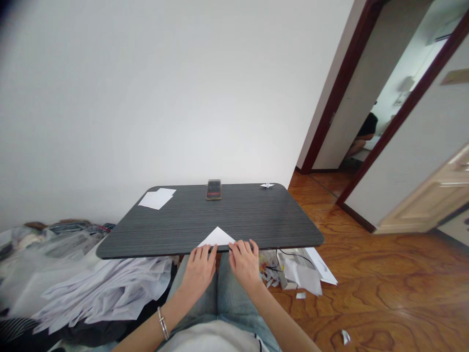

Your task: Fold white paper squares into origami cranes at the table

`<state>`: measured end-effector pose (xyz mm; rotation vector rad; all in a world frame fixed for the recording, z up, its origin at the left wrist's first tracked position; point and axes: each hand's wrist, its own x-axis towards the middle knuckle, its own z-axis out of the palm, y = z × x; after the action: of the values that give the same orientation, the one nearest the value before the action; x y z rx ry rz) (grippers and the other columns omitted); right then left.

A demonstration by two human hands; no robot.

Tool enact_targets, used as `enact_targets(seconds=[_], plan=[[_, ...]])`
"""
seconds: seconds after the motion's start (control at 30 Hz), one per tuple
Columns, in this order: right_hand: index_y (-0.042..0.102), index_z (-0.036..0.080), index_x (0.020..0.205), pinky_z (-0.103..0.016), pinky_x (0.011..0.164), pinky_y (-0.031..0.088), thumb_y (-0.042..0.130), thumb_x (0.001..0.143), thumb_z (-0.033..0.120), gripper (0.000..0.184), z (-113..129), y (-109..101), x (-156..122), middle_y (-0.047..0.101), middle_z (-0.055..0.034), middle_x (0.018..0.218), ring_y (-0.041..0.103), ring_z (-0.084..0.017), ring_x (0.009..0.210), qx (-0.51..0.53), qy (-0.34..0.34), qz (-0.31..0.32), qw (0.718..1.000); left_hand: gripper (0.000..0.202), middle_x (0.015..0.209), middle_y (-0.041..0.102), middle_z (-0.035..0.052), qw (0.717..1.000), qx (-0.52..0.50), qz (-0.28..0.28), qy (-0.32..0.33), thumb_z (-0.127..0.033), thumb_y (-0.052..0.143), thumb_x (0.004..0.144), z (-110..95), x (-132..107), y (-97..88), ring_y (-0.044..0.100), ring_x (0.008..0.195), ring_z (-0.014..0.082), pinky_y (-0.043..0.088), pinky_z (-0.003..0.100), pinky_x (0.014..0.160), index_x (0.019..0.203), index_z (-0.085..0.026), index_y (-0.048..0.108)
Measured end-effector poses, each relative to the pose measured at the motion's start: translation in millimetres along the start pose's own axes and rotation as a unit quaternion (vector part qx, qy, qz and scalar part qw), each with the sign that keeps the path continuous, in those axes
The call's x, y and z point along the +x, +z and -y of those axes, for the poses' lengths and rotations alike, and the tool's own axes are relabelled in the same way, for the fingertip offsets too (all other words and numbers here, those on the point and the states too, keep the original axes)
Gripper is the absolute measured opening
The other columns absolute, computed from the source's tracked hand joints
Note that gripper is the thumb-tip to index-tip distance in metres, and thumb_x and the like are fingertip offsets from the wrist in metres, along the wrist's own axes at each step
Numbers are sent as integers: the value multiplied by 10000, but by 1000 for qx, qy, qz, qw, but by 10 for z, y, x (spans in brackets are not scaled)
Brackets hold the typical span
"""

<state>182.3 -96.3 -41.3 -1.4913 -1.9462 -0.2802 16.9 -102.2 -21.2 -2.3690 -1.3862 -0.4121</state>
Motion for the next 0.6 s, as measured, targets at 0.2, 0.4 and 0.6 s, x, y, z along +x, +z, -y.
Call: enact_targets(seconds=[0.2, 0.4, 0.6], plan=[[601, 217, 991, -417, 984, 230, 470, 863, 198, 184, -77, -13, -29, 626, -38, 900, 532, -196, 912, 5, 13, -7, 1000, 438, 1046, 537, 119, 1000, 6, 9, -16, -142, 479, 812, 107, -72, -39, 496, 942, 248, 390, 410, 855, 1249, -126, 457], [607, 203, 973, -414, 974, 247, 467, 860, 187, 181, -128, -13, -62, 637, -47, 904, 548, -195, 906, 14, 14, -33, 999, 467, 1056, 525, 131, 1000, 21, 7, -17, -135, 492, 801, 179, -118, -20, 487, 957, 256, 391, 404, 835, 1266, -138, 447], [619, 200, 966, -414, 971, 258, 468, 857, 183, 187, -213, -17, -93, 639, -51, 913, 552, -196, 917, 10, 25, -49, 998, 486, 1046, 518, 129, 999, 28, 19, -16, -132, 497, 796, 191, -127, -21, 486, 937, 258, 400, 391, 800, 1279, -152, 440]])
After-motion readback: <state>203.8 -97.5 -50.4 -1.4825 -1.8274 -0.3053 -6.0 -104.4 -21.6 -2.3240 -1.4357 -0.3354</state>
